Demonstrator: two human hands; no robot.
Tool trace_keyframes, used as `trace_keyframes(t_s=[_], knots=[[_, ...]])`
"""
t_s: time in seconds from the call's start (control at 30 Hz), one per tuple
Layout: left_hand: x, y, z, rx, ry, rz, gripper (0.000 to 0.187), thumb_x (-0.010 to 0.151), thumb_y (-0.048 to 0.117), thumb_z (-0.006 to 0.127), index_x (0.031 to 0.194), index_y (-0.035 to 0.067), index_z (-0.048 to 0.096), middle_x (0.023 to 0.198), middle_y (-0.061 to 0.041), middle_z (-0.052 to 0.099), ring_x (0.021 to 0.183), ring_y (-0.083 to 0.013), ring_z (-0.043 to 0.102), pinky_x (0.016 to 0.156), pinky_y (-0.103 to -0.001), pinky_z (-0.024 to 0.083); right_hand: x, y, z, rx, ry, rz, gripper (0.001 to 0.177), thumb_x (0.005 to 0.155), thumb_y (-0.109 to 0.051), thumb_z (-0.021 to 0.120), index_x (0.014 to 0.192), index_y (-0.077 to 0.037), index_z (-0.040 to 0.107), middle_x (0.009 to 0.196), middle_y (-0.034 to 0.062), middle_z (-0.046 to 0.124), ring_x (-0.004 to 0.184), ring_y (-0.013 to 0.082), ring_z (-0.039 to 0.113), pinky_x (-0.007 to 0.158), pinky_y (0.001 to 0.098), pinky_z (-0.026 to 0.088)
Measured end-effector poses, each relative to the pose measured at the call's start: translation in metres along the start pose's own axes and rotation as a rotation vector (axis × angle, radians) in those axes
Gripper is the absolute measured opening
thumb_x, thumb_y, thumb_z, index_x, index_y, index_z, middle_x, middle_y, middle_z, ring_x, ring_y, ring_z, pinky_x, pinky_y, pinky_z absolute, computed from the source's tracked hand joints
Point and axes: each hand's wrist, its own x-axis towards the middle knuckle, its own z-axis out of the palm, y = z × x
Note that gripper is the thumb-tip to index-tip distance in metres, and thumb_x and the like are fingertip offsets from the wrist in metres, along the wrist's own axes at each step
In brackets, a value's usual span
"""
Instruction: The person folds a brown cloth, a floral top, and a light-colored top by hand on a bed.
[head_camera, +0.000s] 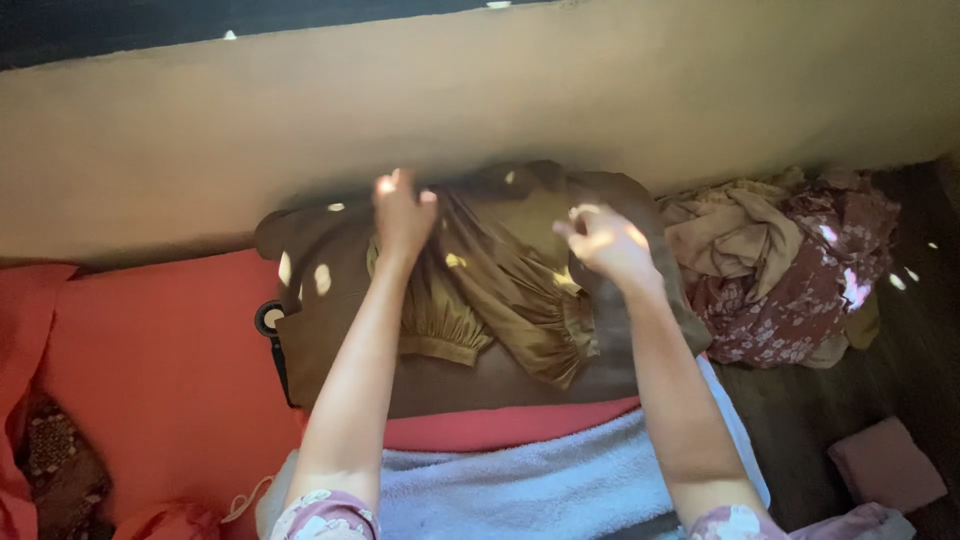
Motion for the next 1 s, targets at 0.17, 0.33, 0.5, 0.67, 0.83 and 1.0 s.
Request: trace_keyframes(t_s=[0.17,0.33,0.5,0.67,0.83,1.0], knots=[[-0.024,0.064,-0.008,-0.024,-0.464,0.399,0.052,0.075,-0.004,0.058,0.113,0.023,0.081,0.135,-0.016,0.058,0.130,-0.0391,0.048,0.107,-0.052,0.037,-0.024,-0.023,-0.028,-0.086,-0.522,0.098,0.046,0.095,-0.056,0.063,0.088,-0.012,0.076,0.084,0.0057,0.070,0.087,0.0246,0.068,0.081,0.0380,0.051],[-0.039,0.082,-0.026,0.045,-0.627,0.345,0.028,0.076,0.004,0.065,0.097,0.014,0.081,0.141,-0.010,0.059,0.134,-0.0383,0.043,0.111,-0.055,0.032,-0.022,-0.023,-0.033,0.660,-0.840,-0.130,0.043,0.102,-0.043,0.060,0.092,-0.005,0.078,0.073,-0.0007,0.061,0.072,0.0098,0.056,0.068,0.0286,0.050],[-0.042,0.066,-0.050,0.424,-0.738,0.212,0.028,0.085,0.006,0.062,0.098,0.019,0.082,0.134,-0.004,0.067,0.133,-0.0320,0.054,0.127,-0.053,0.026,-0.023,-0.033,-0.013,0.461,-0.465,-0.134,0.040,0.095,-0.043,0.063,0.095,-0.005,0.075,0.077,0.0033,0.069,0.073,0.0129,0.059,0.068,0.0304,0.051],[-0.050,0.034,-0.052,0.373,-0.483,0.234,0.021,0.080,0.013,0.067,0.095,0.004,0.079,0.137,-0.027,0.054,0.131,-0.0456,0.048,0.107,-0.048,0.041,-0.042,-0.061,0.012,-0.145,-0.384,-0.315,0.043,0.083,-0.048,0.073,0.104,-0.010,0.074,0.092,0.0130,0.075,0.089,0.0317,0.070,0.076,0.0453,0.053],[-0.047,0.026,-0.059,0.331,-0.540,0.000,0.033,0.080,0.016,0.064,0.104,-0.005,0.073,0.142,-0.029,0.051,0.119,-0.0451,0.057,0.098,-0.050,0.049,-0.062,-0.098,0.001,0.146,-0.672,-0.393,0.035,0.090,-0.044,0.066,0.094,-0.012,0.080,0.084,0.0109,0.079,0.078,0.0275,0.075,0.074,0.0412,0.056],[-0.039,0.012,-0.083,0.296,-0.440,-0.093,0.029,0.088,0.021,0.062,0.104,0.000,0.074,0.119,-0.030,0.065,0.108,-0.0445,0.064,0.096,-0.051,0.051,-0.047,-0.104,0.024,0.306,-0.324,-0.317,0.028,0.096,-0.034,0.062,0.101,-0.010,0.074,0.085,0.0124,0.074,0.080,0.0315,0.071,0.073,0.0433,0.054]])
